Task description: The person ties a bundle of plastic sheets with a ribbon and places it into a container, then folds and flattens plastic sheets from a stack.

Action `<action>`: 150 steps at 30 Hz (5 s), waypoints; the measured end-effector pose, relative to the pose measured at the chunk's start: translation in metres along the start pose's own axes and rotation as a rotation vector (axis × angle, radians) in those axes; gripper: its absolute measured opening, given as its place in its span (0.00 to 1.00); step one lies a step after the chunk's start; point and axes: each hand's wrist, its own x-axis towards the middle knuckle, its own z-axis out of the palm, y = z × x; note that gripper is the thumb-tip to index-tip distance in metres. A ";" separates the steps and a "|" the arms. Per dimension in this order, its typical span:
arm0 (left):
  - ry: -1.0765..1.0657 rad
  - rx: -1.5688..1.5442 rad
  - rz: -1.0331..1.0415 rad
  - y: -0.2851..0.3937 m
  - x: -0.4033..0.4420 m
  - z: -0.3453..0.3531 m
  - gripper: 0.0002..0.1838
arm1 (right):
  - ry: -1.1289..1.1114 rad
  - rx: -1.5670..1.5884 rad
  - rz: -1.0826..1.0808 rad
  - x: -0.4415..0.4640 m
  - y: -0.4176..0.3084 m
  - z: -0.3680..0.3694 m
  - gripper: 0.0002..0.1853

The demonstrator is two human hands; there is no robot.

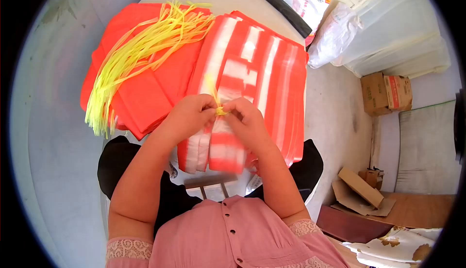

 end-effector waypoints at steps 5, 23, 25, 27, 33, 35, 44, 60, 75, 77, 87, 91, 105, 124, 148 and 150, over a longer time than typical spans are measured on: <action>0.142 0.202 0.140 0.000 0.004 0.007 0.07 | 0.028 -0.022 -0.219 -0.001 0.000 -0.007 0.08; 0.476 0.716 0.088 0.008 0.003 0.010 0.08 | 0.027 -0.015 -0.228 -0.017 -0.004 -0.023 0.13; 0.424 0.574 0.121 0.018 -0.006 0.007 0.08 | 0.192 -0.164 -0.111 -0.025 -0.008 -0.026 0.19; 0.340 0.445 0.150 0.022 -0.014 0.008 0.08 | 0.225 -0.283 -0.044 -0.030 -0.014 -0.034 0.25; 0.220 0.320 0.237 0.009 -0.026 0.018 0.08 | 0.165 -0.342 -0.053 -0.043 -0.005 -0.028 0.36; 0.208 0.295 0.199 0.010 -0.027 0.018 0.10 | 0.189 -0.008 0.041 -0.042 -0.007 -0.024 0.37; -0.180 -1.209 -0.336 0.020 -0.034 0.017 0.30 | 0.106 0.327 -0.139 -0.050 -0.064 -0.036 0.31; -0.156 -0.952 -0.214 0.016 -0.013 0.054 0.34 | 0.211 0.444 0.269 -0.054 -0.019 -0.050 0.43; -0.096 -0.721 -0.179 0.014 -0.004 0.071 0.33 | 0.287 0.588 0.223 -0.032 0.024 -0.053 0.33; -0.075 -0.707 -0.201 0.022 -0.005 0.072 0.33 | 0.343 0.617 0.214 -0.031 0.025 -0.050 0.30; 0.044 -0.744 -0.169 0.015 0.006 0.080 0.21 | 0.325 0.568 0.224 -0.041 0.009 -0.052 0.24; -0.018 -0.826 -0.097 0.010 0.007 0.083 0.19 | 0.343 0.546 0.123 -0.048 0.009 -0.056 0.21; -0.048 -0.636 -0.114 0.052 -0.001 0.095 0.24 | 0.525 0.345 -0.041 -0.076 0.037 -0.065 0.16; -0.220 -0.367 -0.243 0.025 0.014 0.101 0.32 | -0.007 -0.641 -0.289 -0.028 0.040 -0.085 0.31; -0.204 -0.472 -0.223 0.035 -0.041 0.179 0.40 | 0.157 0.689 0.277 -0.148 0.038 -0.104 0.35; -0.240 -0.320 -0.274 0.035 -0.052 0.194 0.48 | 0.126 0.681 0.307 -0.163 0.042 -0.118 0.34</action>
